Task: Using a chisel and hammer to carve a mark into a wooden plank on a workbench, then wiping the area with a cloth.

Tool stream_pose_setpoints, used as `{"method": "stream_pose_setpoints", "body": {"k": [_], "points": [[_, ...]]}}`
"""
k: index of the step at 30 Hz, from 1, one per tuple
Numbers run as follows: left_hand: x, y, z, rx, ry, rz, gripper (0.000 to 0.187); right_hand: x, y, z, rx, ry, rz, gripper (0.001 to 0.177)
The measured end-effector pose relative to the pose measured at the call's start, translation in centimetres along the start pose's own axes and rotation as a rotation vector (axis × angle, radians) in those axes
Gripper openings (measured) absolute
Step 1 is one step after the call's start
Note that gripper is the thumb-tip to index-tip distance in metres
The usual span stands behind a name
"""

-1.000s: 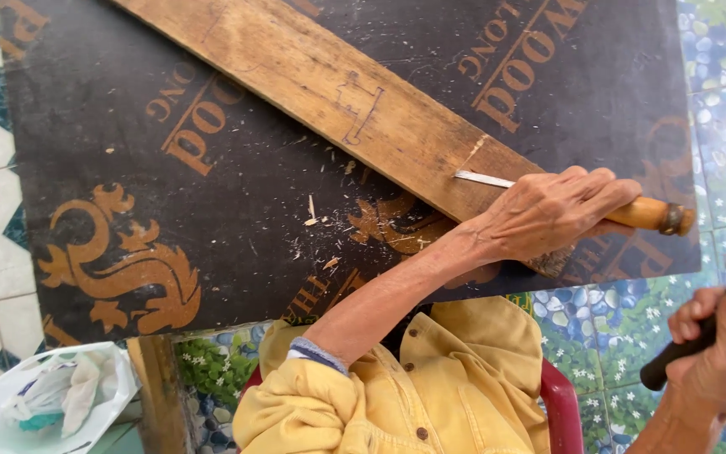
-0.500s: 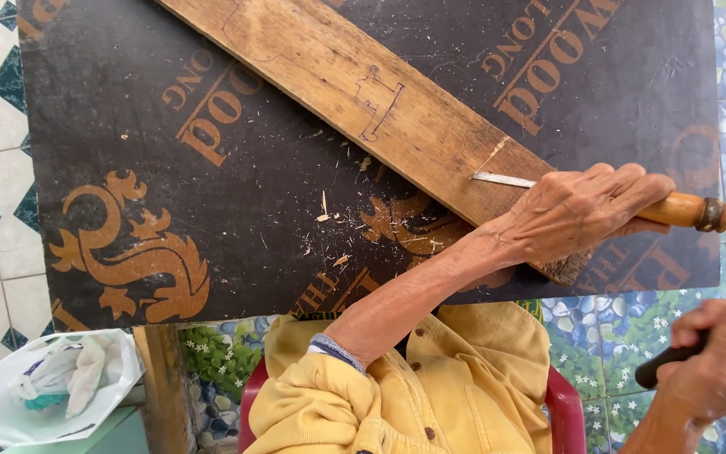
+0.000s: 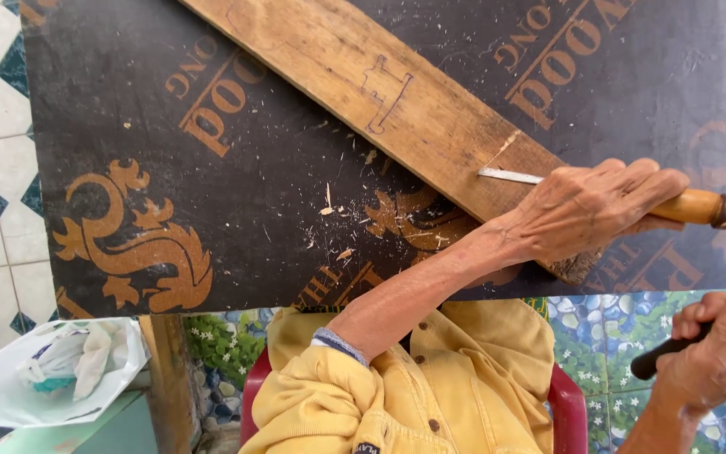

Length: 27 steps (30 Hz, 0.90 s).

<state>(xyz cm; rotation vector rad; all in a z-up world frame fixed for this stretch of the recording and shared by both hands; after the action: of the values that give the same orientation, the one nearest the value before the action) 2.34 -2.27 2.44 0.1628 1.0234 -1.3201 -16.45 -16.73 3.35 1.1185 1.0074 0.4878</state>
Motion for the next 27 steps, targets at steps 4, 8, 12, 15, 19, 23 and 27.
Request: {"method": "stream_pose_setpoints", "body": {"k": [4, 8, 12, 15, 19, 23, 27], "points": [[-0.2, 0.0, -0.2, 0.008, 0.01, 0.028, 0.023, 0.3, 1.7, 0.0, 0.029, 0.115, -0.1, 0.028], [-1.2, 0.0, 0.3, 0.005, -0.013, 0.029, 0.024, 1.1, 0.5, 0.5, -0.001, 0.039, 0.035, 0.029], [-0.7, 0.2, 0.1, 0.011, 0.022, 0.013, 0.023, 0.2, 0.8, 0.3, 0.028, 0.211, -0.139, 0.029], [-0.8, 0.4, 0.2, -0.004, -0.007, 0.001, 0.026, 0.5, 0.2, 0.0, 0.091, 0.025, 0.002, 0.023], [-0.6, 0.3, 0.0, -0.005, 0.042, -0.062, 0.028, 0.6, 0.8, 0.2, -0.027, 0.157, -0.099, 0.029], [-1.7, 0.3, 0.1, -0.021, 0.022, -0.096, 0.028, 2.8, 2.4, 0.0, -0.145, 0.068, -0.079, 0.032], [-1.4, 0.4, 0.1, -0.029, 0.045, -0.054, 0.03, 0.3, -0.3, -0.1, 0.007, 0.24, -0.111, 0.03]]}}
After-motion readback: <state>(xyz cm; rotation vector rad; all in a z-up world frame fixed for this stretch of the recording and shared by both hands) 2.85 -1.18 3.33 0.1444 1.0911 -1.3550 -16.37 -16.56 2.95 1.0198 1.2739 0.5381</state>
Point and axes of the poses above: each hand's wrist, its own z-axis towards the middle knuckle, its own x-axis out of the palm, y = z × x, the point moved 2 cm from there along z, towards the middle knuckle, and after that the axes turned 12 degrees about y, right-handed, at the moved point
